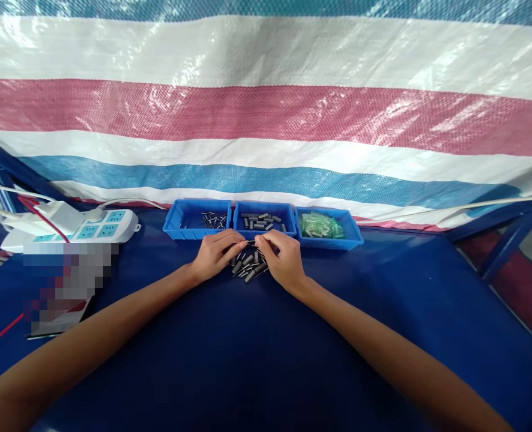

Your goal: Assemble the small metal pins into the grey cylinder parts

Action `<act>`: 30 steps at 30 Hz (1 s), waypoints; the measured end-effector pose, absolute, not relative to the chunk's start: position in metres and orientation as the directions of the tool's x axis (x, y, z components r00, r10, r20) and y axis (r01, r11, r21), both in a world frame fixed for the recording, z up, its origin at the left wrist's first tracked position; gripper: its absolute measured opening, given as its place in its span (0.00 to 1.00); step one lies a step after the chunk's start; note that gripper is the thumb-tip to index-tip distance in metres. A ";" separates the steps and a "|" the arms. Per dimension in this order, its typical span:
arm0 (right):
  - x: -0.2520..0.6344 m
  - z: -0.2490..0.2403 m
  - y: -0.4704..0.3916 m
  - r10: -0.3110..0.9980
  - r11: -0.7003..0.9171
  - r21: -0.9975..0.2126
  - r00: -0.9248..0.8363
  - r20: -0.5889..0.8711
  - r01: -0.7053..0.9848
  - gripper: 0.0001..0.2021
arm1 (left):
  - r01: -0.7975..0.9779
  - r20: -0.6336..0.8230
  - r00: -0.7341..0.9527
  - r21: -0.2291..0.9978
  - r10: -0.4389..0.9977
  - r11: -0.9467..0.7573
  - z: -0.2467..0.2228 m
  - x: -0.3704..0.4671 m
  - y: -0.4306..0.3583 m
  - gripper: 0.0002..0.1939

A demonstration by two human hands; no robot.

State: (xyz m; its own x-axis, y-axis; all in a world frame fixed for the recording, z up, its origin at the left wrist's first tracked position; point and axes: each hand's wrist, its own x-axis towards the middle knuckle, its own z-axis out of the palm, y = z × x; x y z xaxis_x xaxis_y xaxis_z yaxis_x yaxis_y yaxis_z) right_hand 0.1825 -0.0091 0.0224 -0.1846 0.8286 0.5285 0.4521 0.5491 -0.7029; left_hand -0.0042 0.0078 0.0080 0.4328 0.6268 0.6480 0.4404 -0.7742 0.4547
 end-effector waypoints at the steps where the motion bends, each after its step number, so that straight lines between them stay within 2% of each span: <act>1: 0.182 0.022 -0.009 0.829 0.547 -0.708 -0.174 0.531 0.447 0.15 | 0.440 0.660 0.423 0.449 0.621 -0.778 0.008 -0.004 0.008 0.06; 9: 0.184 0.007 -0.011 0.818 0.572 -0.699 -0.230 0.528 0.429 0.15 | 0.429 0.710 0.427 0.387 0.560 -0.817 0.006 -0.005 0.006 0.06; 21: 0.185 0.009 -0.012 0.817 0.574 -0.740 -0.182 0.547 0.352 0.07 | 0.458 0.694 0.396 0.418 0.601 -0.784 0.007 -0.004 0.007 0.06; 30: 0.186 0.006 -0.011 0.841 0.539 -0.773 -0.168 0.514 0.335 0.07 | 0.450 0.690 0.411 0.416 0.596 -0.791 0.006 -0.005 0.007 0.06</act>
State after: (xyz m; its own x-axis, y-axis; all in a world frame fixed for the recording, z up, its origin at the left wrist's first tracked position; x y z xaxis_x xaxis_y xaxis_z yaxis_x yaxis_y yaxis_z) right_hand 0.1855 -0.0114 0.0059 -0.1679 0.8411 0.5142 0.3351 0.5392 -0.7726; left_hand -0.0046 0.0073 0.0055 0.4106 0.5962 0.6899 0.4497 -0.7906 0.4156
